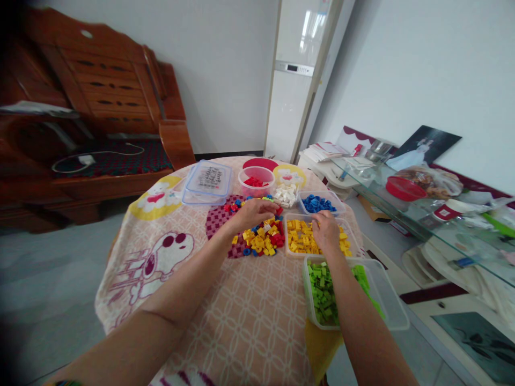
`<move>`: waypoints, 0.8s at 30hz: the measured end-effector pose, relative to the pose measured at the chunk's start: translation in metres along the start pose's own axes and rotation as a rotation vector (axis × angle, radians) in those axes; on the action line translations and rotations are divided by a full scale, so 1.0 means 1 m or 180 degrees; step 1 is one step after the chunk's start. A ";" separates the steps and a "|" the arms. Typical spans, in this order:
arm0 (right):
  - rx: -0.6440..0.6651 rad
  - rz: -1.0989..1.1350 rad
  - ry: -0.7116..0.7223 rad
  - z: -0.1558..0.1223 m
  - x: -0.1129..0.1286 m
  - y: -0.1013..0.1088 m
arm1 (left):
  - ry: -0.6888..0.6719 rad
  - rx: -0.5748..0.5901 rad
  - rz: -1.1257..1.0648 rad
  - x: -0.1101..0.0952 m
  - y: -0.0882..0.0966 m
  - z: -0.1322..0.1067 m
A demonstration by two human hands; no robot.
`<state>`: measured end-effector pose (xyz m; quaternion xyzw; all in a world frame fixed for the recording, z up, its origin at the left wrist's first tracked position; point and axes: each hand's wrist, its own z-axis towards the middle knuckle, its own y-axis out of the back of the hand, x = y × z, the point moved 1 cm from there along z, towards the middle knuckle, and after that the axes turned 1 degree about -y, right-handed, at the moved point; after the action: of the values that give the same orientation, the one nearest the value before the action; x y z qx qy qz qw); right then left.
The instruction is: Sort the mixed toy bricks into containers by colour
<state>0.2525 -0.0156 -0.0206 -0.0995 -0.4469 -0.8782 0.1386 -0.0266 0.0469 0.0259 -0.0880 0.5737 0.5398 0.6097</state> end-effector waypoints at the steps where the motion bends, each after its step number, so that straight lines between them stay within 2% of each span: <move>1: -0.0011 -0.0010 0.0012 0.000 0.000 0.000 | 0.0127 -0.0095 0.0144 0.003 0.014 -0.001; 5: -0.0050 -0.0050 0.0057 -0.001 0.000 0.000 | 0.0658 -0.0437 0.0994 0.017 0.064 -0.015; 7: -0.0071 -0.0075 0.0043 -0.001 -0.001 0.000 | 0.1031 -0.0339 0.1523 0.023 0.080 -0.023; 9: -0.0083 -0.0086 0.0038 0.000 -0.001 0.000 | 0.1388 -0.0078 0.1872 0.028 0.088 -0.029; 13: -0.0043 -0.0076 0.0099 0.001 -0.002 0.000 | 0.1762 0.0477 0.1857 0.035 0.088 -0.033; 20: -0.0058 -0.0029 0.0082 0.001 -0.002 0.000 | 0.1719 0.0328 0.2184 0.040 0.078 -0.032; 24: -0.0083 -0.0025 0.0087 0.001 -0.002 0.000 | 0.1703 0.0421 0.1955 0.040 0.080 -0.034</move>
<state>0.2545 -0.0146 -0.0211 -0.0876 -0.4338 -0.8857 0.1399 -0.1173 0.0768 0.0244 -0.0106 0.7450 0.6167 0.2540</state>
